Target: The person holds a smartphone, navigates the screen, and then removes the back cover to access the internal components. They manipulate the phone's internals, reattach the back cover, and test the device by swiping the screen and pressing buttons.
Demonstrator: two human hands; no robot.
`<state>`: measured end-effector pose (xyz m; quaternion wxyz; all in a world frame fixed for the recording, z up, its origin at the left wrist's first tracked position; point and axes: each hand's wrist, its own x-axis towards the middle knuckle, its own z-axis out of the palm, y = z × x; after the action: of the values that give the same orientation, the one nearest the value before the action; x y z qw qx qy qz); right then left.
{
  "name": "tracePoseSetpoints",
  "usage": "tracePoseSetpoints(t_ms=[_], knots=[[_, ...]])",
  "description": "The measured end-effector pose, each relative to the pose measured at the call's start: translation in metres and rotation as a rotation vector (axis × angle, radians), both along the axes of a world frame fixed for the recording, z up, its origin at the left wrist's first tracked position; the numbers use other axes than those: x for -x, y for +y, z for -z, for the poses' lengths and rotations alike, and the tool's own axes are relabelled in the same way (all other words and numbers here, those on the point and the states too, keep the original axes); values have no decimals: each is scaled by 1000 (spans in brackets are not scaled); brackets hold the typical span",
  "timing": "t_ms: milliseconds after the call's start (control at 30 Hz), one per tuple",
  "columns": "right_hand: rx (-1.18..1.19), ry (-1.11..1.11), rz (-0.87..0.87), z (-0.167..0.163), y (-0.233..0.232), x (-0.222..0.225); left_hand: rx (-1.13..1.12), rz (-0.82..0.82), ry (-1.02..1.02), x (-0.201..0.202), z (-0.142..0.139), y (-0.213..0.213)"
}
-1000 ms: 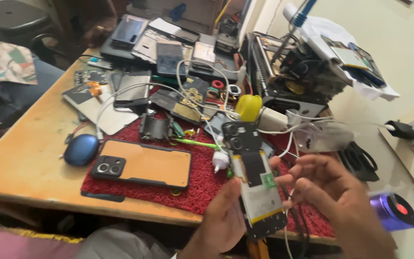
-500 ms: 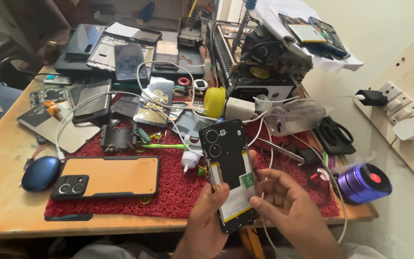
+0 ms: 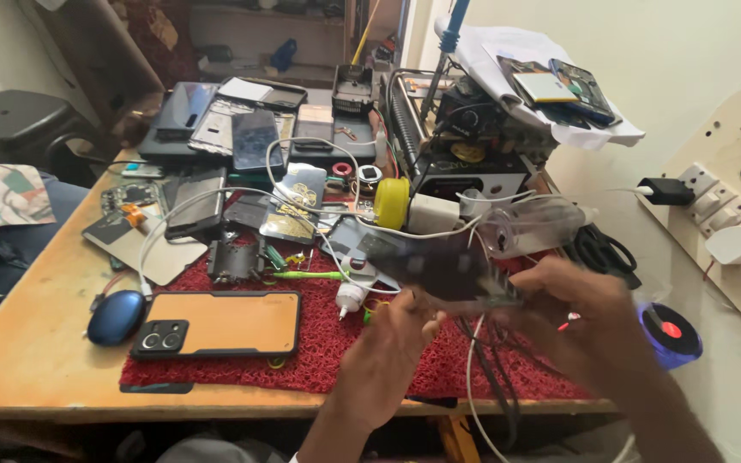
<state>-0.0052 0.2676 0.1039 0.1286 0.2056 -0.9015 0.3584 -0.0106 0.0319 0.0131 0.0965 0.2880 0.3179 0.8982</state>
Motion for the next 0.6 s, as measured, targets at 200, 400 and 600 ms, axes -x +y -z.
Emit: tracePoseSetpoints(t_ms=[200,400,600], knots=[[-461,622,-254,-51,-13,9,-178,425,-258,-6,-5,-26],[-594,682,-352,-51,-28,20,-23,378,-340,-5,9,-16],[-556,701,-381,-48,-47,30,-124,247,-394,-6,13,-11]])
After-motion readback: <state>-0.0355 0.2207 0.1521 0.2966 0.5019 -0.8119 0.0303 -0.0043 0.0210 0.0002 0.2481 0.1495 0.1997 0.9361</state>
